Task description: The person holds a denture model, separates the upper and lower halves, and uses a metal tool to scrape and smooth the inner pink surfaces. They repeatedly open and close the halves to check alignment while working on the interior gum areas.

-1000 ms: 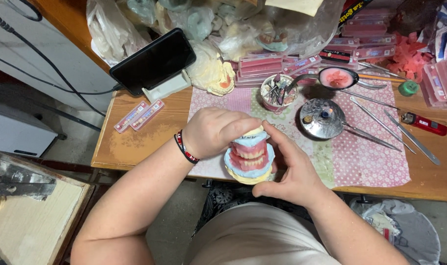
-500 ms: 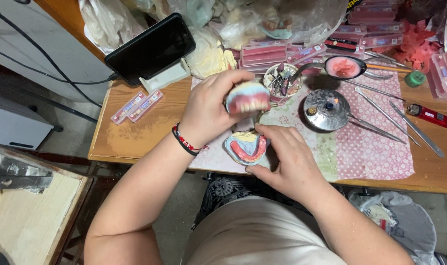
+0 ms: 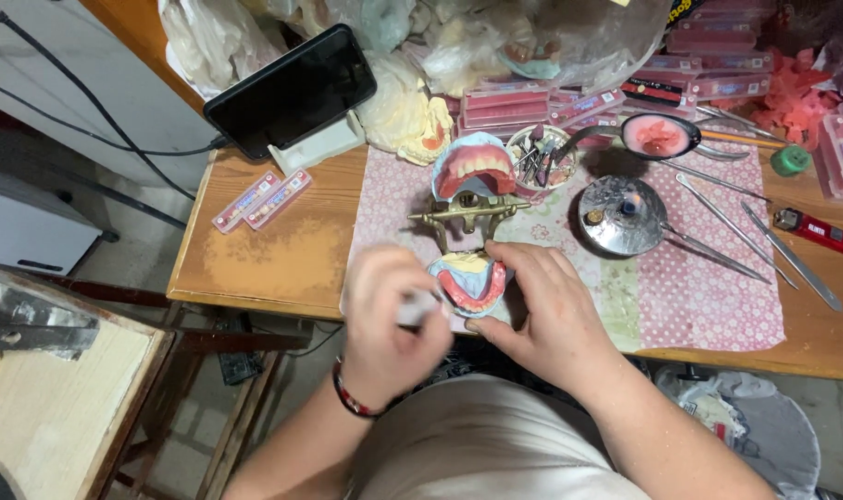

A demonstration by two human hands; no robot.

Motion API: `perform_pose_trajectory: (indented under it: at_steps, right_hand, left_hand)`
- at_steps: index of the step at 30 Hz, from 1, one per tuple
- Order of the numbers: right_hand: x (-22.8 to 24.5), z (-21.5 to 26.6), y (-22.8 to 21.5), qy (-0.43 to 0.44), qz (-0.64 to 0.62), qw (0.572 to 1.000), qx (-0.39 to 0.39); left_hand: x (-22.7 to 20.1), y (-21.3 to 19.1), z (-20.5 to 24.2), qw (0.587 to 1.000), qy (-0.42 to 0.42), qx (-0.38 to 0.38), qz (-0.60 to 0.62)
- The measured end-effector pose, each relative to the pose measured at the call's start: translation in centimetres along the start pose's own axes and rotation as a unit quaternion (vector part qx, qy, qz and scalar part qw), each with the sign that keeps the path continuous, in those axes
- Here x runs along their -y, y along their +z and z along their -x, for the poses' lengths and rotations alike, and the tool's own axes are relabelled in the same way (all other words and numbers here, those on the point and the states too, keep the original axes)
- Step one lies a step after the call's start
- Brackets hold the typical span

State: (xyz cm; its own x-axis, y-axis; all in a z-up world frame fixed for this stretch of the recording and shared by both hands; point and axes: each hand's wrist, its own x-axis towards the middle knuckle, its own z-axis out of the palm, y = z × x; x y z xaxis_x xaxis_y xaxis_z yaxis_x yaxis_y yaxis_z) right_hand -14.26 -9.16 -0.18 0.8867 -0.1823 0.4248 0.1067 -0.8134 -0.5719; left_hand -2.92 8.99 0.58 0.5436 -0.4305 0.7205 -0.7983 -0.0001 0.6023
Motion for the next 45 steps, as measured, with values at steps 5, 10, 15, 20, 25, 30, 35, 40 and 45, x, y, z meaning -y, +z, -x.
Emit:
perform_pose_trajectory:
  at_steps: [5,10,15,20,25,30,35,40,45]
  right_hand:
    - [0.2,0.0,0.2,-0.014,0.01,1.0,0.005]
    - [0.0,0.0,0.3,-0.026,0.003,1.0,0.003]
    - [-0.1,0.1,0.4,-0.022,0.005,1.0,-0.001]
    - [0.0,0.1,0.3,-0.026,0.01,1.0,0.0]
    - [0.0,0.1,0.3,-0.021,0.009,1.0,0.003]
    - [0.0,0.1,0.3,-0.018,0.01,1.0,0.007]
    - [-0.1,0.1,0.3,-0.018,0.013,1.0,0.005]
    - [-0.2,0.3,0.4,-0.02,0.013,1.0,0.002]
    - [-0.2,0.2,0.4,-0.023,0.013,1.0,0.0]
  left_hand:
    - [-0.3,1.6,2.0,0.996,-0.04,0.08,-0.032]
    - [-0.1,2.2,2.3,0.997,-0.048,0.062,-0.024]
    - [-0.5,2.8,2.3,0.999,-0.04,0.032,-0.012]
    - [-0.6,3.0,2.5,0.999,-0.038,0.024,-0.014]
    - [-0.4,3.1,2.6,0.999,-0.042,0.026,-0.013]
    - [-0.4,3.2,2.7,0.999,-0.045,0.022,-0.014]
    - [-0.4,3.3,2.7,0.998,-0.06,0.024,-0.001]
    - [-0.5,3.2,2.6,0.998,-0.066,0.026,0.003]
    - [-0.6,3.1,2.5,0.997,-0.067,0.029,0.0]
